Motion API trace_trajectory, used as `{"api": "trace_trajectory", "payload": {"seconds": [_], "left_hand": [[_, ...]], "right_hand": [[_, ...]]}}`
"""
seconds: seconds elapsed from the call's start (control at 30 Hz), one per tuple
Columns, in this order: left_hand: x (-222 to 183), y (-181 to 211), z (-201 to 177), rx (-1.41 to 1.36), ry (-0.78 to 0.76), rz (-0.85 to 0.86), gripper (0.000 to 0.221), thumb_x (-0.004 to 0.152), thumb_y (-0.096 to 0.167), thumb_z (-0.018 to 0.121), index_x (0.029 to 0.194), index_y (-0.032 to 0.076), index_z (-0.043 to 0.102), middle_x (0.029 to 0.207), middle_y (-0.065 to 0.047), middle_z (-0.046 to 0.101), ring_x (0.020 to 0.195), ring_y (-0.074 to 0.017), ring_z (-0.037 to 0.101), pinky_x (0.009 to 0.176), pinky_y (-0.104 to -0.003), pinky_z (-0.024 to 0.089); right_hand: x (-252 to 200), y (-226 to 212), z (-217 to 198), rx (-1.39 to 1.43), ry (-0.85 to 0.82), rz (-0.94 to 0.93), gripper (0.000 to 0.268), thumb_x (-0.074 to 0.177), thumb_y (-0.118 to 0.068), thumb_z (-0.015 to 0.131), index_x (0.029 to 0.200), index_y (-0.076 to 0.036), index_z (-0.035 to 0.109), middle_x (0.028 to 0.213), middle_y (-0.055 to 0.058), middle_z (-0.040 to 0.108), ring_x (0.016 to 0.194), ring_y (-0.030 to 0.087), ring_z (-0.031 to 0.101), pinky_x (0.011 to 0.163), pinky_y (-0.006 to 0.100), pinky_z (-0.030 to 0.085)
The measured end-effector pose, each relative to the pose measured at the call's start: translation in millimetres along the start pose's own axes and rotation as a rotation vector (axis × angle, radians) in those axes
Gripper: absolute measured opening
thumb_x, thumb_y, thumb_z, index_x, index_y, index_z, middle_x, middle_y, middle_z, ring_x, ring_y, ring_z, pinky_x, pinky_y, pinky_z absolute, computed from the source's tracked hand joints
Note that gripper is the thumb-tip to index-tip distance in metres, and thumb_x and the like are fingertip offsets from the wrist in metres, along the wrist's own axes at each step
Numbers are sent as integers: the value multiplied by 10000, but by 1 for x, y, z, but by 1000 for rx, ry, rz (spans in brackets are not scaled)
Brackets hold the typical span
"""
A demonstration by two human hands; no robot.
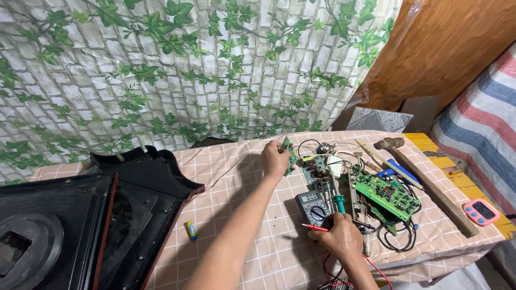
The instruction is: Testing electronic components on a circuit board using a digital multimeter and probes.
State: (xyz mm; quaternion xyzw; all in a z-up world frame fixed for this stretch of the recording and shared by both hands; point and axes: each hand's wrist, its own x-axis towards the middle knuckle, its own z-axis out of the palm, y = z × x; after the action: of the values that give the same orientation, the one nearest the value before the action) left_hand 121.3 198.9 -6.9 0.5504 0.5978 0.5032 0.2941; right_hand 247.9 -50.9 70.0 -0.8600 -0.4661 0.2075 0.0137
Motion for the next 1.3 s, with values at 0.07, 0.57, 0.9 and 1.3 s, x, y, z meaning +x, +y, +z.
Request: {"api": "trace_trajectory", "payload": {"seconds": [0.07,0.57,0.9,1.3], "left_hand": [[9,-7,-4,57,25,128,139,784,142,738,921,121,726,938,-88,743,842,-287,696,681,-434,543],[-45,-12,-155,-916,-111,-483,260,904,7,671,1161,38,651,1045,-138,669,759,-227,626,520,-297,525],[-95,-58,-174,-1082,-43,-400,329,665,121,827,981,59,761,960,-100,772,878,-235,672,768,-401,523],[-130,-57,-171,-1606,-218,-874,415,862,372,714,1155,78,703,1173,-205,728,1106,-411,674,969,-597,524]], "right_hand": [[3,1,3,-12,2,-5,797,603,-694,823,1148,-142,640,1201,89,630,1043,339,700,852,465,534],[-16,-20,56,-164,68,-222,891,680,-718,808,1293,-151,498,1205,47,552,988,288,722,824,446,640],[-22,-37,98,-191,83,-290,815,651,-658,788,1206,-136,499,1122,31,517,844,265,697,699,435,604],[-26,-30,83,-100,116,-282,937,735,-845,660,1421,-239,460,1388,-12,488,1061,274,710,785,484,641]]}}
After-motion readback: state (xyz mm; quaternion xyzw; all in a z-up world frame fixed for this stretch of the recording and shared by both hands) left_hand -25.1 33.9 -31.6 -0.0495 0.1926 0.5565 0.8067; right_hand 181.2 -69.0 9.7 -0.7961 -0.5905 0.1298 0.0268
